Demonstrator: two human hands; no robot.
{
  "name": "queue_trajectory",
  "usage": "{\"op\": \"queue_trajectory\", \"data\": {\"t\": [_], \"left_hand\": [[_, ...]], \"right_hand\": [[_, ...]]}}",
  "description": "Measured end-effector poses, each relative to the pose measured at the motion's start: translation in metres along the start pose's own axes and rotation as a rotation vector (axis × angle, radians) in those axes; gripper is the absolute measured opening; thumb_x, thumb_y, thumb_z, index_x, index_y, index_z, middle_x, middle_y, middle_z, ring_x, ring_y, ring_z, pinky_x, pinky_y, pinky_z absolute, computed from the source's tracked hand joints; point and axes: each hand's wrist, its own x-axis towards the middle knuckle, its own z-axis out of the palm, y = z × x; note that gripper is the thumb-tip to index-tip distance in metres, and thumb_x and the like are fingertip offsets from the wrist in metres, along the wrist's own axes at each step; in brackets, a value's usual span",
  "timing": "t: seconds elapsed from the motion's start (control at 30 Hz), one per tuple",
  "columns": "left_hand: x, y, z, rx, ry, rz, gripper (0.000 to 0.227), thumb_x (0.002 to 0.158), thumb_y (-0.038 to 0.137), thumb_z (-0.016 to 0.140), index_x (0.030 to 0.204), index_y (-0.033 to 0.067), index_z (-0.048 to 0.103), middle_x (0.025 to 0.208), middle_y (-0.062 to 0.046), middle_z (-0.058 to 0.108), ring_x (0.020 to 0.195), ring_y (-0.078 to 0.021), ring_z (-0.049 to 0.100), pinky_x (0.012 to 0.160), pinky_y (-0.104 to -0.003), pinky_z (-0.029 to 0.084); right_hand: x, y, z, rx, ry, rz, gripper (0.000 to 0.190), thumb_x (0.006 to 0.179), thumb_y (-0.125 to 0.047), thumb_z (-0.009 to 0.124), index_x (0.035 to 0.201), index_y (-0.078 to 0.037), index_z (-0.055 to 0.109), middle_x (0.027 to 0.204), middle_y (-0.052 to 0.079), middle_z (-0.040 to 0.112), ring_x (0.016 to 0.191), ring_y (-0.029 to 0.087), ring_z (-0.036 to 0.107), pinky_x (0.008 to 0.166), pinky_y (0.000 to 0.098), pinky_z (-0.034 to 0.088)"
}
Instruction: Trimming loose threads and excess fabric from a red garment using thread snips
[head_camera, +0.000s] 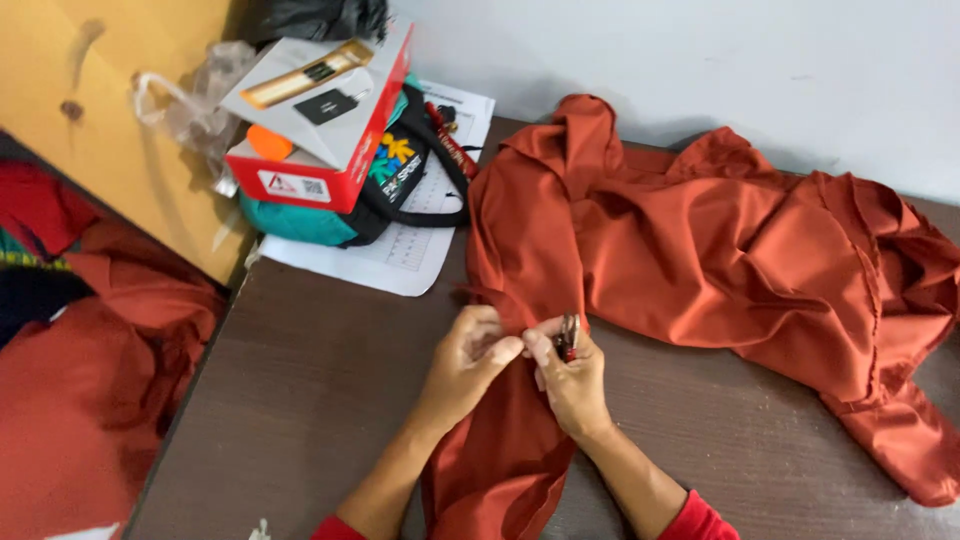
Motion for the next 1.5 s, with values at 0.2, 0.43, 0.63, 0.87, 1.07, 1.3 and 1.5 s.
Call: {"op": "queue_trajectory", "data": {"t": [0.2,0.43,0.63,0.87,1.07,1.3,1.5], "left_hand": [[-0.009,0.020,0.006,0.234,0.034,0.148,0.025,0.103,0.033,0.051,0.106,0.0094,0.058,0.086,-0.002,0.062,0.076,-0.0155,0.059,0.071,-0.033,0.049],[0.002,0.018,0.001,0.129,0.140,0.209,0.019,0.106,0.028,0.047,0.102,0.0099,0.050,0.079,-0.004,0.061,0.068,-0.0159,0.066,0.069,-0.032,0.052],[0.004,0.019,-0.001,-0.015,0.133,0.106,0.018,0.104,0.027,0.054,0.102,0.0091,0.054,0.075,-0.003,0.059,0.069,-0.0145,0.061,0.072,-0.031,0.052],[0.014,0.002,-0.004,-0.255,0.190,-0.020,0.016,0.105,0.023,0.059,0.107,0.0073,0.062,0.069,-0.007,0.066,0.069,-0.0146,0.064,0.059,-0.024,0.044],[0.013,-0.003,-0.004,-0.365,0.118,-0.010,0.017,0.104,0.021,0.062,0.108,0.0045,0.063,0.066,-0.008,0.062,0.064,-0.0135,0.061,0.063,-0.023,0.048],[0.008,-0.001,-0.001,-0.323,0.074,-0.004,0.016,0.103,0.020,0.064,0.107,0.0049,0.063,0.065,-0.009,0.063,0.062,-0.0140,0.063,0.062,-0.024,0.047],[0.003,0.011,0.000,-0.269,0.084,-0.006,0.014,0.102,0.018,0.065,0.108,0.0046,0.065,0.067,-0.009,0.064,0.062,-0.0141,0.062,0.063,-0.026,0.049]], "right_hand": [[-0.012,-0.021,0.008,0.093,-0.126,0.167,0.028,0.095,-0.022,0.072,0.078,-0.009,0.054,0.060,0.005,0.057,0.042,0.010,0.044,0.036,0.0234,0.039],[-0.006,-0.026,0.002,0.367,-0.333,0.348,0.024,0.098,-0.022,0.067,0.082,-0.014,0.051,0.057,0.000,0.039,0.042,0.008,0.029,0.034,0.0237,0.030],[-0.013,-0.028,-0.003,-0.080,-0.399,-0.083,0.041,0.105,-0.041,0.048,0.095,-0.004,0.064,0.066,-0.005,0.037,0.058,0.005,0.034,0.053,0.0219,0.029],[0.006,-0.026,-0.012,-0.512,-0.241,-0.366,0.017,0.091,-0.020,0.076,0.105,-0.010,0.076,0.085,0.011,0.074,0.072,0.025,0.070,0.069,0.0377,0.057],[0.005,-0.022,-0.009,-0.606,-0.241,-0.430,0.020,0.085,-0.024,0.083,0.102,-0.013,0.079,0.081,0.008,0.076,0.074,0.029,0.076,0.066,0.0369,0.060],[0.005,-0.013,-0.010,-0.588,-0.248,-0.543,0.021,0.086,-0.022,0.084,0.102,-0.009,0.080,0.091,0.013,0.079,0.090,0.036,0.077,0.077,0.0413,0.062],[0.005,-0.013,-0.009,-0.592,-0.238,-0.577,0.024,0.084,-0.021,0.085,0.102,-0.006,0.081,0.092,0.016,0.079,0.093,0.038,0.076,0.078,0.0431,0.062]]}}
